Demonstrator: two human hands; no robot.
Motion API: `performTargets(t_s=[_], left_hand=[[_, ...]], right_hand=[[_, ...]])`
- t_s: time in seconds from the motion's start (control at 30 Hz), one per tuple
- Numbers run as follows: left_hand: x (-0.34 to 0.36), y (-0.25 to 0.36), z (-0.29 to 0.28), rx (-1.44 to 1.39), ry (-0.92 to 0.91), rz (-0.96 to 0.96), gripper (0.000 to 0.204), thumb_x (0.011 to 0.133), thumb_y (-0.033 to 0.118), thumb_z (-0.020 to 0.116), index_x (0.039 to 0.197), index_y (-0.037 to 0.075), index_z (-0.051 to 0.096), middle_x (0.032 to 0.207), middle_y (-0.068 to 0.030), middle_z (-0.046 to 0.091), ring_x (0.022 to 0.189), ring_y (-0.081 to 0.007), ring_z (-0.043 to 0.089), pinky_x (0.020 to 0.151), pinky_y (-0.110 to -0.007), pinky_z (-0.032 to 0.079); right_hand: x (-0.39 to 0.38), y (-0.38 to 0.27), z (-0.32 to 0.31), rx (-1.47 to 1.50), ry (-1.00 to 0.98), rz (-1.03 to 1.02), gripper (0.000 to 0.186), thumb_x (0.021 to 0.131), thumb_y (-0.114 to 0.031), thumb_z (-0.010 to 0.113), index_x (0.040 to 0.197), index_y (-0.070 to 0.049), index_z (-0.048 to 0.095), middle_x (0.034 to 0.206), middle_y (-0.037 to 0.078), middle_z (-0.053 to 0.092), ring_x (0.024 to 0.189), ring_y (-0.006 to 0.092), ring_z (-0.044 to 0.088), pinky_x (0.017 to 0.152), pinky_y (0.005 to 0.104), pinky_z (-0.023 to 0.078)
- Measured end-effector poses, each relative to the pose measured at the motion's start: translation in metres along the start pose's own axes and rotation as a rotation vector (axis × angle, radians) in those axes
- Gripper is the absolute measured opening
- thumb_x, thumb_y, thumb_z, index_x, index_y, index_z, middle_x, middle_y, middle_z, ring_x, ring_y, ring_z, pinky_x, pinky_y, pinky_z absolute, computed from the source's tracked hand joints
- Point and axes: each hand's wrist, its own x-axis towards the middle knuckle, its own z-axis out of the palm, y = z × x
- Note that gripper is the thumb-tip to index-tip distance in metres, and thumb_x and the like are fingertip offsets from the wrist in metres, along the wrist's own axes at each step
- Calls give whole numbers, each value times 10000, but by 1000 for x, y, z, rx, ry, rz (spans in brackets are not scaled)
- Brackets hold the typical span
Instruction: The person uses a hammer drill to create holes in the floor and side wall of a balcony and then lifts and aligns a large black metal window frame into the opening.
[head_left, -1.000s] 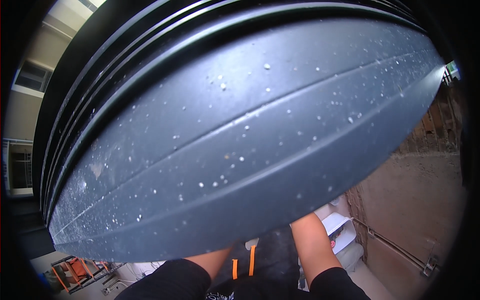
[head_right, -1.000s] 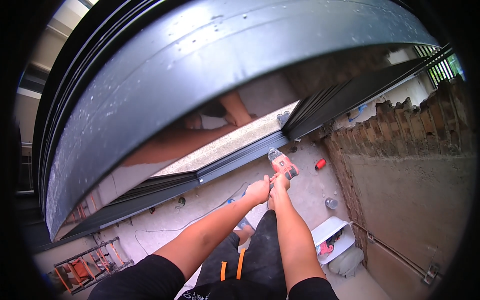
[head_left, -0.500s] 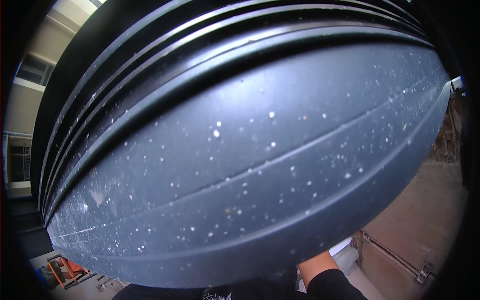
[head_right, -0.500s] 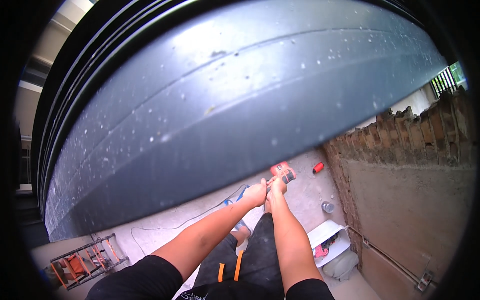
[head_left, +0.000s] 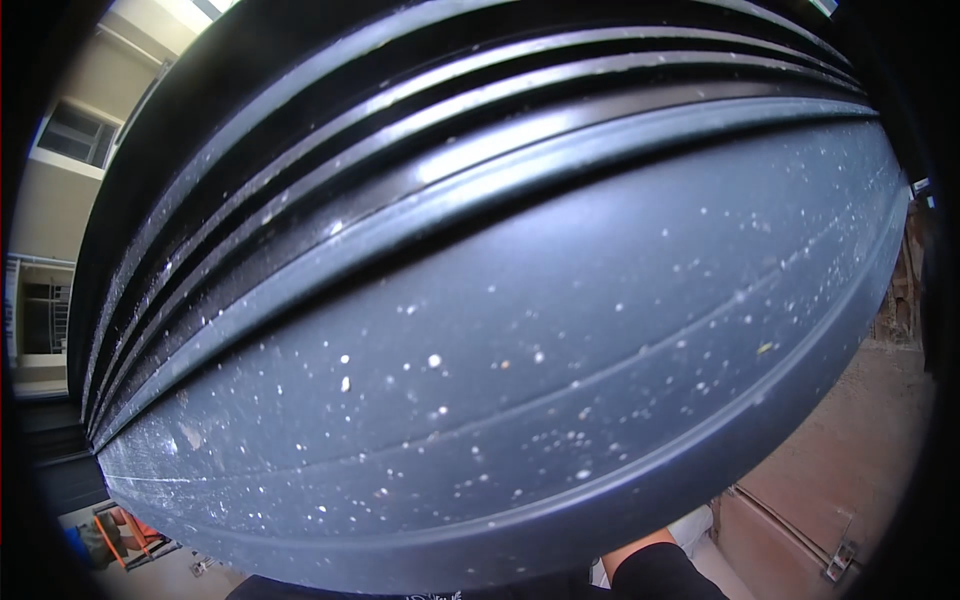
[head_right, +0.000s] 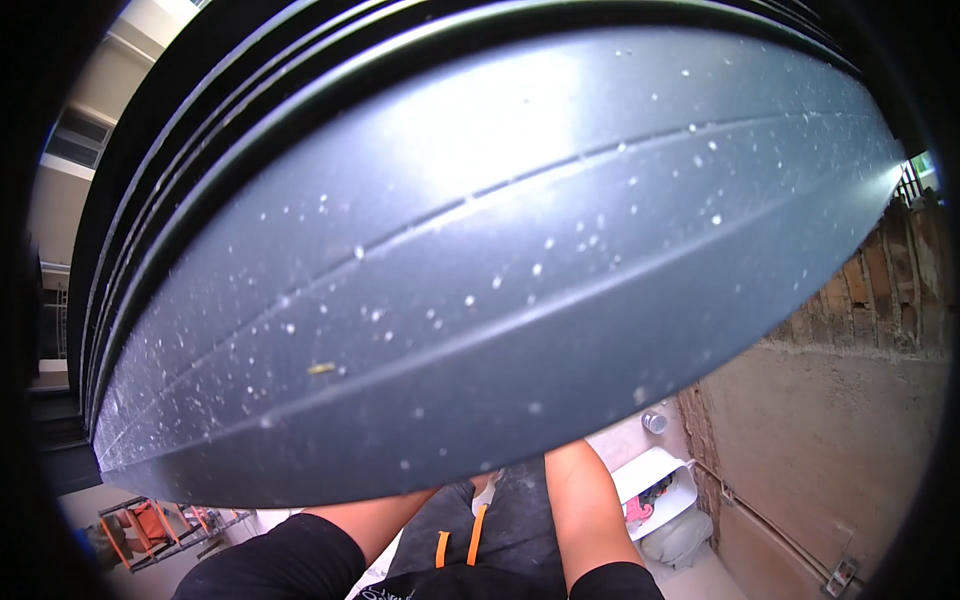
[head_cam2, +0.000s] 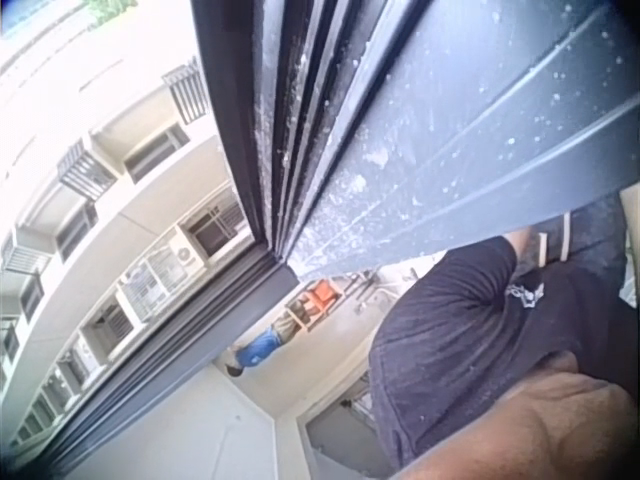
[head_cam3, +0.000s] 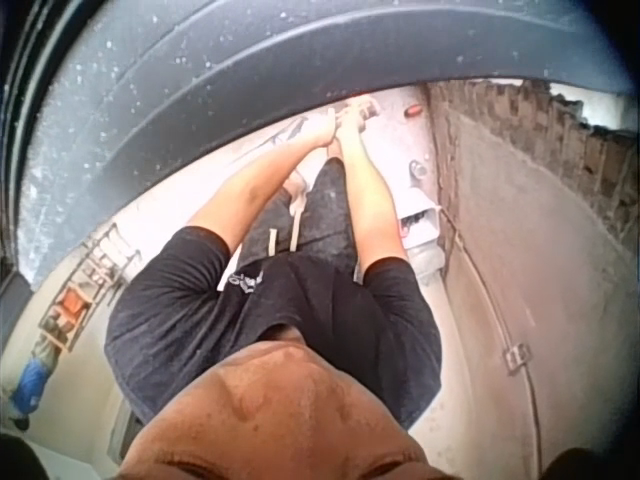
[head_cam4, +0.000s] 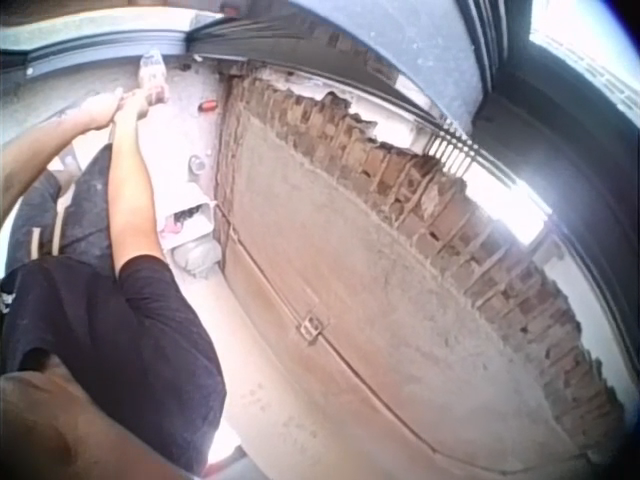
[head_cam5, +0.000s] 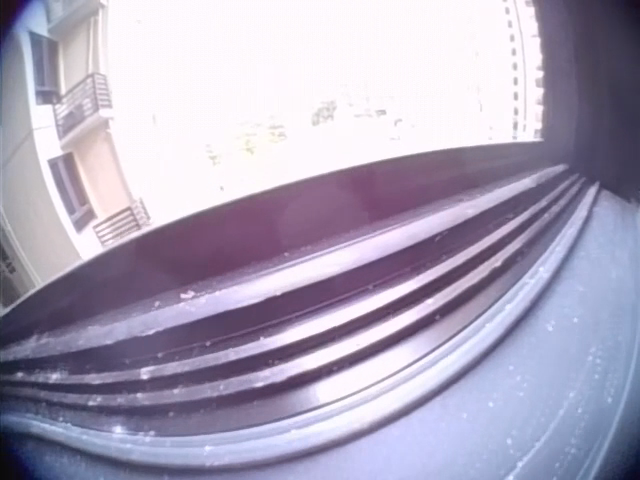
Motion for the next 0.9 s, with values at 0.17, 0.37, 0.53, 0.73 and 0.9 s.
performTargets(t_s=[0.17,0.37,0.53,0.73,0.9], left_hand=[[-12,-2,-27,-8,-20,-57,487,1080,314,317,1309,-12,596,1140,-292,715,1006,-474,699,912,-574,517],[-14,12,-29,-57,-35,-76,465,1067,295,346,1319,-21,577,1126,-287,717,997,-469,703,890,-567,525],[-17,18,-32,-90,-32,-95,451,1056,279,371,1326,-28,561,1114,-284,719,989,-466,707,871,-562,531],[-29,21,-36,-111,-29,-118,439,1043,260,400,1335,-37,542,1100,-279,722,980,-461,711,849,-555,539],[-37,31,-40,-129,-38,-117,435,1032,244,425,1343,-44,525,1088,-275,724,973,-457,714,831,-550,545]], right_hand=[[-16,5,12,-24,-42,29,30,855,-10,582,849,-21,555,716,88,581,581,210,585,553,343,513],[-9,1,6,-53,-41,20,26,863,-14,579,862,-24,554,727,87,585,597,211,590,568,343,518],[-13,-5,0,-83,-54,17,23,871,-18,576,872,-25,554,736,86,587,611,211,595,581,342,522],[-31,-3,-6,-95,-81,34,21,879,-23,573,885,-28,554,748,86,591,627,212,600,597,342,528],[-45,-13,-22,-92,-72,26,19,887,-26,570,896,-30,554,757,85,593,640,212,605,610,342,532]])
